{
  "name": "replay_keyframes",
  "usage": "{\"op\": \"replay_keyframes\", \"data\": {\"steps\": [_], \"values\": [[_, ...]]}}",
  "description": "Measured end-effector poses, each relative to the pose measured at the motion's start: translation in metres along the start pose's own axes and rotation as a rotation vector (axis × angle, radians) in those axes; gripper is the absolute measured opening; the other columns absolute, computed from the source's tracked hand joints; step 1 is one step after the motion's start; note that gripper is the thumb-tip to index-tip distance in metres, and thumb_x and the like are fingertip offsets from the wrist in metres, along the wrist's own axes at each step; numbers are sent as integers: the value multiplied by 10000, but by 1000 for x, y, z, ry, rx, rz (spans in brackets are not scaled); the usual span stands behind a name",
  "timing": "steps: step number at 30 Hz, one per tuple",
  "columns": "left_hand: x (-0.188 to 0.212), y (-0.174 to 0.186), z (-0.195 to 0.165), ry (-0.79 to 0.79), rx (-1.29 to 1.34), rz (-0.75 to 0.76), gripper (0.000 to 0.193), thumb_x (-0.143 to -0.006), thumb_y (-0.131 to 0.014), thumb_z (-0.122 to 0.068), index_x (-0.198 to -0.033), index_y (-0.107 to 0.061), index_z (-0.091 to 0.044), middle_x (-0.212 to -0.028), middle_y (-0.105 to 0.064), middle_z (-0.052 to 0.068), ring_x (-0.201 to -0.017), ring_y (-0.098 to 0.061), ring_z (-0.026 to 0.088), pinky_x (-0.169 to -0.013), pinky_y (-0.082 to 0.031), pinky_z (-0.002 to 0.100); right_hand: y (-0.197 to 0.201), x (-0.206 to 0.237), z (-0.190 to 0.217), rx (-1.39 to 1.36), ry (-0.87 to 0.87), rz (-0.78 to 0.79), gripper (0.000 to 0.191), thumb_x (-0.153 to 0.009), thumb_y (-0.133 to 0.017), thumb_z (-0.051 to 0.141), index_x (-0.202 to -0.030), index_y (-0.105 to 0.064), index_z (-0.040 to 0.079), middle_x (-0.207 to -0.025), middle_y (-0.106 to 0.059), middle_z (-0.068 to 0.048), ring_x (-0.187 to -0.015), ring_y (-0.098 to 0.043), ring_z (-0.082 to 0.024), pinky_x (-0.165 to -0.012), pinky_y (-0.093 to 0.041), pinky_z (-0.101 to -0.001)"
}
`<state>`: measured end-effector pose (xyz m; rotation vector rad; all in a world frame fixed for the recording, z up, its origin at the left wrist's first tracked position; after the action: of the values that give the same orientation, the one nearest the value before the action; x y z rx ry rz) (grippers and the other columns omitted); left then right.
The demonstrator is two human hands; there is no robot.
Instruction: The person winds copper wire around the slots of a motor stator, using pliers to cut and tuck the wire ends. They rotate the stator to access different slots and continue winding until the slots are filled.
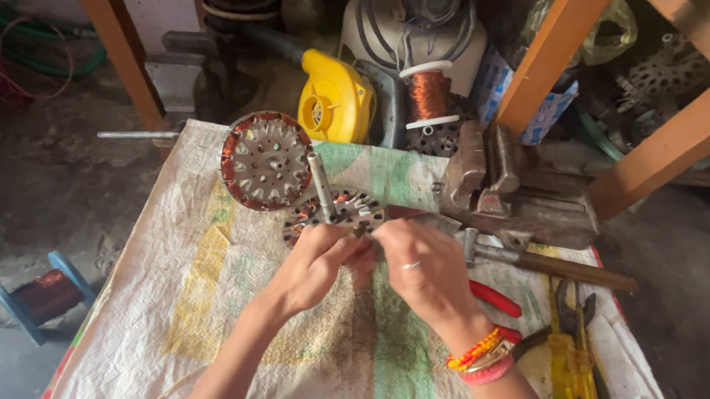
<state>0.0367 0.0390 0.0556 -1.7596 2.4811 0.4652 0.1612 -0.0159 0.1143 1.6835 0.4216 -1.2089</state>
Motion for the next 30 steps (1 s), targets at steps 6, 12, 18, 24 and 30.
{"op": "replay_keyframes", "data": {"steps": [6, 12, 18, 24, 30], "values": [[3, 18, -35, -170, 1131, 63, 477, -1098, -322, -248, -1042, -684, 58, -1040, -729, 159, -1006, -650, 250, -956, -483, 360, -7, 10, -27, -59, -261, -65, 310, -954, -667, -71, -1184, -499, 52, -751, -657, -63, -605, -668, -197, -517, -522, -332], [11, 34, -60, -412, 86, -268, 480, -1078, -354, -248, -1248, -628, 107, -1323, -632, 212, -1220, -578, 307, -1050, -413, 401, -10, 3, 17, -21, 11, -23, 355, -966, -625, -76, -1248, -450, 50, -897, -684, -83, -752, -695, -244, -652, -548, -349], [2, -5, -11, -91, 551, 51, 481, -1065, -313, -247, -1048, -698, 40, -1107, -716, 169, -1049, -652, 263, -986, -479, 356, 12, -4, -16, -4, -183, -75, 382, -928, -694, -25, -1212, -460, 79, -872, -705, -111, -702, -700, -246, -603, -548, -350], [16, 40, 10, 293, 1241, -586, 528, -1035, -241, -209, -940, -723, -14, -1055, -759, 127, -1033, -688, 187, -965, -493, 286, -22, 4, 2, -70, -154, 53, 371, -966, -669, -39, -1242, -448, 73, -731, -623, -48, -614, -635, -200, -548, -501, -340], [3, 3, -2, 109, -106, -16, 484, -1027, -364, -285, -771, -683, -28, -694, -709, 149, -659, -664, 299, -699, -544, 432, -1, 1, -6, 16, -22, -15, 397, -969, -669, -68, -1242, -434, 98, -764, -633, -41, -607, -626, -176, -516, -479, -294]]}}
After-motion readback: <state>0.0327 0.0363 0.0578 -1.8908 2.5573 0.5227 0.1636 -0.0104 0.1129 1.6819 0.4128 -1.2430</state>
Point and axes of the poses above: each hand's wrist, its own x-axis away from the middle knuckle, its own y-axis out of the back of the hand, z = x × y, the point moved 9 cm from there along -x, towards the middle knuckle
